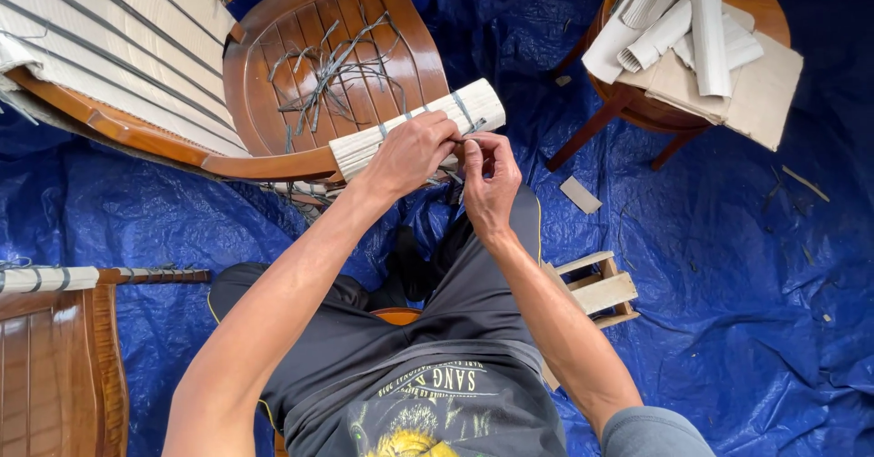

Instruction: Wrapping cardboard protectors around chair armrests and securing them with ties.

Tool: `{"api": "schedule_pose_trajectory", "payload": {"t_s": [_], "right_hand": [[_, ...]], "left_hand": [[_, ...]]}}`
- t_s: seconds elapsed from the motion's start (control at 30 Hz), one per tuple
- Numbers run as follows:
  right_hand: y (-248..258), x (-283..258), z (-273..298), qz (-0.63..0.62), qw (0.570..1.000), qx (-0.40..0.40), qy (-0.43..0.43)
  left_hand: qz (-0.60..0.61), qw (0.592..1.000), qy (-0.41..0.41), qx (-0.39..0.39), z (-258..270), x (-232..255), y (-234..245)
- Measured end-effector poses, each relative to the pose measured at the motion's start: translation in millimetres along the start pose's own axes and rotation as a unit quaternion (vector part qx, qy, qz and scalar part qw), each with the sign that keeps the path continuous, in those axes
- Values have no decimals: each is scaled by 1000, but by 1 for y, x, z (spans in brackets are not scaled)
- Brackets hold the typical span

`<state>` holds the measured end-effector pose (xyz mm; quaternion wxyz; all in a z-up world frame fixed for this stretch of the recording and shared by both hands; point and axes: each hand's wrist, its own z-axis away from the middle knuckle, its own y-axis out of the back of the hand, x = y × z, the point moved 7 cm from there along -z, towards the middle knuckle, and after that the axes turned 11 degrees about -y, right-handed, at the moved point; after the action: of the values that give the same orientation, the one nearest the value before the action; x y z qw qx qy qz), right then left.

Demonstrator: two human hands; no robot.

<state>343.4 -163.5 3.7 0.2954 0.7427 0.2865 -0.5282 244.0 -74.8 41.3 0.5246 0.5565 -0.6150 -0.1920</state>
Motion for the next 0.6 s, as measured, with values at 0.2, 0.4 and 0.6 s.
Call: {"api": "schedule_pose_trajectory", "payload": {"t_s": [0.2,0.4,0.6], "right_hand": [[-20,20,-1,-5,998,-46,-29],[-26,33,0,0,999,-31,-41],[-28,24,2,-94,993,-50,-56]], "left_hand": [[29,999,-3,30,7,-4,3],[49,997,-16,50,5,-8,13],[132,977,144,81,13,-31,21]]}}
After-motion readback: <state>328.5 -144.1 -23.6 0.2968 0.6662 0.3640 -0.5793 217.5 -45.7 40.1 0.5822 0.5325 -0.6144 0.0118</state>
